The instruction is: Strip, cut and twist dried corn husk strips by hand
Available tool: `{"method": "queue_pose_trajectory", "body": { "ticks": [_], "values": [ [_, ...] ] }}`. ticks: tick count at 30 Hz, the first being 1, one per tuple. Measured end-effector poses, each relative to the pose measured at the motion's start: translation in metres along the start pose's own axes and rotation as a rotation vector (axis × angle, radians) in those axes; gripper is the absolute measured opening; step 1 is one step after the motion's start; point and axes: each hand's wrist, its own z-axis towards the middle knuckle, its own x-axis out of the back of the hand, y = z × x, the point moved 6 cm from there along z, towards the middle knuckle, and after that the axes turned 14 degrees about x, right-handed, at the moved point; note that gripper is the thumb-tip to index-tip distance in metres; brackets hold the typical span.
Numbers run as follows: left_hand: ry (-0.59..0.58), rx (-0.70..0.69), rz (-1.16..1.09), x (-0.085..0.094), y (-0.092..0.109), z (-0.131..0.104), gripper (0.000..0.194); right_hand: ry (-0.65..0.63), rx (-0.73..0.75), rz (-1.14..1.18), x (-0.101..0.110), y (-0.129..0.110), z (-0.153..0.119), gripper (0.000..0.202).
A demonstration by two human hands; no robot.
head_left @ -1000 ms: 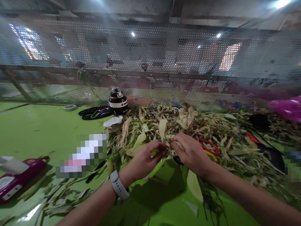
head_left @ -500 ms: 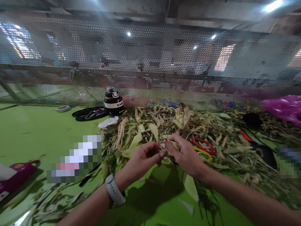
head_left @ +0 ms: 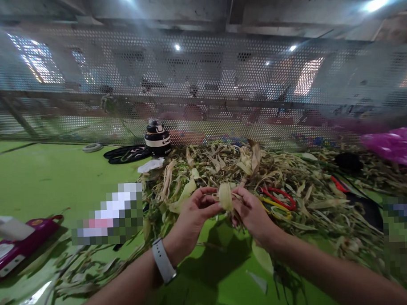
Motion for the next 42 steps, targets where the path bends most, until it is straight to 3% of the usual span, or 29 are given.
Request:
{"method": "queue_pose_trajectory", "body": {
  "ticks": [5, 8, 12, 16, 22, 26, 33, 38, 42],
  "values": [
    [-0.053, 0.063, -0.105, -0.008, -0.01, -0.002, 0.023, 0.101, -0.07, 0.043, -0.001, 0.008, -0.004, 0.026],
    [0.006, 0.114, -0.186, -0.01, -0.013, -0.005, 0.028, 0.119, -0.121, 0.072, -0.003, 0.011, -0.007, 0.027],
    [0.068, 0.174, -0.289, -0.011, -0.018, -0.008, 0.026, 0.101, -0.095, 0.198, -0.007, 0.012, -0.009, 0.027],
    [0.016, 0.135, -0.37, -0.013, -0.018, -0.007, 0.025, 0.142, -0.018, 0.266, -0.004, 0.009, -0.008, 0.029],
    [0.008, 0.168, -0.345, -0.012, -0.024, -0.006, 0.023, 0.145, -0.077, 0.31, -0.008, 0.018, -0.01, 0.032],
    [0.057, 0.082, -0.216, -0.011, -0.019, -0.006, 0.023, 0.142, -0.125, 0.312, -0.011, 0.023, -0.015, 0.033],
    [0.186, -0.193, -0.125, -0.002, 0.002, -0.012, 0.019, 0.139, -0.107, 0.241, -0.009, 0.015, -0.014, 0.035],
    [0.243, -0.201, -0.119, 0.008, 0.011, -0.007, 0.029, 0.066, -0.073, 0.257, -0.01, 0.012, -0.011, 0.033],
    [0.298, -0.159, -0.142, 0.015, 0.015, -0.004, 0.026, 0.043, 0.009, 0.098, -0.005, 0.012, -0.005, 0.041]
  ]
}}
